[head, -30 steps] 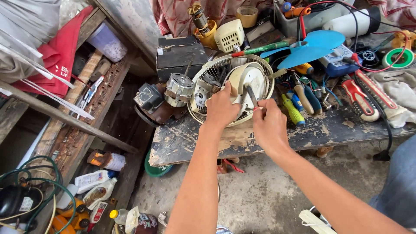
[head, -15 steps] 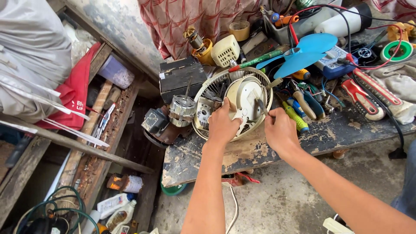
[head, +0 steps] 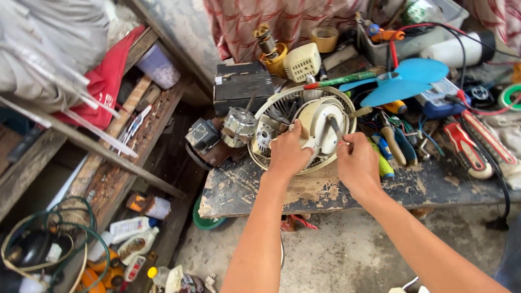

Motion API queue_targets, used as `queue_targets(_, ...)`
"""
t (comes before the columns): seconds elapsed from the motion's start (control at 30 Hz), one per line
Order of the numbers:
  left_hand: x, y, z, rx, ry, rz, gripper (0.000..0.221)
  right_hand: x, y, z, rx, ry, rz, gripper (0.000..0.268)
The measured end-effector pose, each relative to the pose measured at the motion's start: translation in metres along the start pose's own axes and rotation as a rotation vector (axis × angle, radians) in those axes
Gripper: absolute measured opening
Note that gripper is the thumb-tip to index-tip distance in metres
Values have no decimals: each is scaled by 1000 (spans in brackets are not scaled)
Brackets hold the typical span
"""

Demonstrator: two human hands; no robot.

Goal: Cleaning dust and debris from the internal parts of a disassembled fan motor using a small brush.

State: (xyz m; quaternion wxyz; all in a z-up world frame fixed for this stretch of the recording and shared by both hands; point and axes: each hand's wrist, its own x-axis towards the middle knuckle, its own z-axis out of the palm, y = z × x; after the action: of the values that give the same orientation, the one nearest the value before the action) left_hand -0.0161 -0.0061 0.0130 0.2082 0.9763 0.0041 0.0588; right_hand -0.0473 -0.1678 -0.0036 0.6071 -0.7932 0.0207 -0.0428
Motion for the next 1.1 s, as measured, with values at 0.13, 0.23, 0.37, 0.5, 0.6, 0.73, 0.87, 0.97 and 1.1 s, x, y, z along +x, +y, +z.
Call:
queue_targets(0.13,11,-10,13,-10,19,-6,86,-12,-13,2,16,-13,-34,35)
queue_targets(0.23,-1,3,-1,18,-4,-15,80,-10,-12,9,3,42,-55,34)
queue_targets(0.37,0,2,3,-47,43,12,80,20,15,16,-100,115,-81,30)
queue_targets(0.5,10,-5,17,-3,43,2,84,40,53,15,-193,142,-23,26)
queue_targets(0.6,5,-3,14,-36,61,20,82,19,52,19,-167,122,4,26)
queue_targets(0.73,1,1,10,-25,61,8,82,-17,29,27,-57,99,3,27)
queue_targets(0.87,-1,2,8,-24,73,7,80,-20,8,31,120,123,-85,29)
queue_targets(0.97,1,3,4,-44,59,7,82,9,20,26,108,140,-100,30)
queue_targets(1.1,34,-20,34,-64,-29,-12,83,14,38,20,-51,107,1,27)
